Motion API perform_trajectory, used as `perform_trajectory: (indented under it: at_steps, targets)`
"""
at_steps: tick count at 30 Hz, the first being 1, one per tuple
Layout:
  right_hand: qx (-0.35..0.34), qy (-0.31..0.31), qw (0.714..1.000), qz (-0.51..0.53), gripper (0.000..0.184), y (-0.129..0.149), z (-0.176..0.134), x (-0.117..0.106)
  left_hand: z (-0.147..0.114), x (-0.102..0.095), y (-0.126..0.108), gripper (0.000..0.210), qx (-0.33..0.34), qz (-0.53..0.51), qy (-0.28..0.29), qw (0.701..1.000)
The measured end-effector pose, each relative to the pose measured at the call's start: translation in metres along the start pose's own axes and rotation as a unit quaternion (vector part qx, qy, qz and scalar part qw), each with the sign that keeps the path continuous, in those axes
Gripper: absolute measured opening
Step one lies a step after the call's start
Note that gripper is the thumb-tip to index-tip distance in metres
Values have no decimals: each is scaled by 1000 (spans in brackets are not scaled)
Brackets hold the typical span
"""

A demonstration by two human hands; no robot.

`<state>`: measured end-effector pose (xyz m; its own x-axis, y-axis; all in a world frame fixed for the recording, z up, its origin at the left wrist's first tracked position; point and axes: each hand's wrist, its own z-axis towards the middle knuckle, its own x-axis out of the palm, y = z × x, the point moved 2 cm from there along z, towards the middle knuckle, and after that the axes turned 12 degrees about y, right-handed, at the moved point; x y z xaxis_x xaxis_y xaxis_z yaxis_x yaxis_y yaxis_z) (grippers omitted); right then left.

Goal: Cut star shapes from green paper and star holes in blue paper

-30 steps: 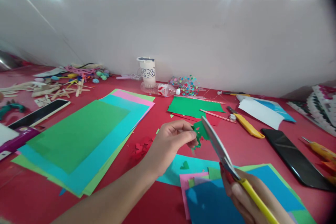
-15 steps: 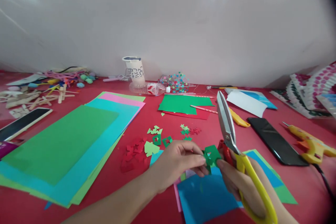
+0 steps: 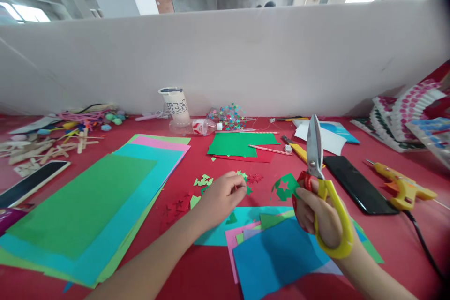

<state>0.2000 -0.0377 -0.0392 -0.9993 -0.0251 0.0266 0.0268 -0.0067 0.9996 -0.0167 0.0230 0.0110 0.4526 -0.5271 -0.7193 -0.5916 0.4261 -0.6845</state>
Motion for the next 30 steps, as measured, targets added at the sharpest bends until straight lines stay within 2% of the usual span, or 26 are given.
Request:
perform_trajectory:
  at_steps: [2,5,6,11,15,20,23,24,26,28,30]
  targets:
    - [4,1,1000,27,44,-2,0,-2,7,1,2,23,-13,87,27,996]
    - [25,3,999,47,20,-5,0,-2,19,3,5,26,-17,131,50,990]
    - [33,1,998,47,18,-5,0,-2,23,4,6,26,-19,146,55,988]
    - [66,-18,996,50,25,5,2,3,38,4,13,19,-46,192,67,978]
    - [88,-31,994,52,27,13,3,8,41,-3,17,18,-72,171,53,981]
    - [116,-17,992,39,28,7,5,11,34,-14,9,29,-65,78,27,995]
    - [132,9,991,19,27,8,4,15,23,-3,-9,38,-21,-11,74,997]
    - [136,17,990,10,26,10,3,16,19,3,-15,39,-7,-54,103,993]
    - [143,33,989,-9,25,15,0,19,13,16,-27,32,16,-247,136,959]
    - [146,38,988,-30,24,18,-3,21,10,23,-32,22,7,-326,130,937]
    - [139,39,989,-44,24,17,-4,21,7,18,-31,20,-11,-348,105,931]
